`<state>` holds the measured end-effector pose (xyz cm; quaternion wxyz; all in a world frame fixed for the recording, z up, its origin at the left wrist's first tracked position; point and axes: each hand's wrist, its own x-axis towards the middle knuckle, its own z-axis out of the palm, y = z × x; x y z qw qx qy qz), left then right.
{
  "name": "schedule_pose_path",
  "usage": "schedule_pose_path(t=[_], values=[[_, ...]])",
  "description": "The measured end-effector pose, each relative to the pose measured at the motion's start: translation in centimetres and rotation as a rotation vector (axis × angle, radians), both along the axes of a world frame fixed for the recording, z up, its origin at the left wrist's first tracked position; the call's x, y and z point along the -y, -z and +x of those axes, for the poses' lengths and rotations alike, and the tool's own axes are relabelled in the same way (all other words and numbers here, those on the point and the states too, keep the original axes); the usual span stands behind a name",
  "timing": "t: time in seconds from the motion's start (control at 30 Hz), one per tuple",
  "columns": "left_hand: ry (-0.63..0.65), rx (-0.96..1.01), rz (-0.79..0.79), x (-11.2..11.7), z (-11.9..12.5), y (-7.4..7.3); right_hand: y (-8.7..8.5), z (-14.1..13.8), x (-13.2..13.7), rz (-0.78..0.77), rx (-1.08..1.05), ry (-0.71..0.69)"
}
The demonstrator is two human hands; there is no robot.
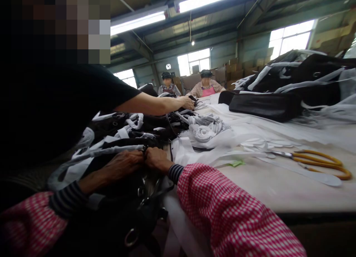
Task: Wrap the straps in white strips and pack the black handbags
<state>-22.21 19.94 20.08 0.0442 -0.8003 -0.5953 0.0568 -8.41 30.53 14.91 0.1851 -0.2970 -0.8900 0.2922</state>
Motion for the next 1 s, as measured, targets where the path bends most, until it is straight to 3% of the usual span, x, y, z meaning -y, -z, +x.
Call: schedule_pose_path(t=[0.2,0.37,0.43,0.6,0.83,0.9,1.0], values=[[-0.081,-0.008,-0.085,0.4,-0.1,1.3,-0.2,2.6,0.6,0.150,-0.017,-0.023],[-0.068,0.096,-0.098,0.0,-0.8,2.3,0.3,4.1,1.6,0.226,-0.021,-0.369],[-0.044,0.127,-0.087,-0.2,-0.9,2.4,0.6,3.9,2.1,0.314,0.027,-0.435],[-0.145,0.167,-0.076,0.5,-0.2,1.3,0.6,3.5,2.9,0.602,0.136,-0.435],[-0.197,0.156,0.001,1.6,-0.3,0.9,1.1,3.4,3.7,0.809,0.150,-0.479],[-0.193,0.164,0.014,1.7,-0.6,1.0,1.4,3.2,3.6,0.788,0.149,-0.444],[-0.198,0.195,0.032,2.0,-0.6,0.9,1.4,3.0,3.1,0.630,0.191,-0.327]])
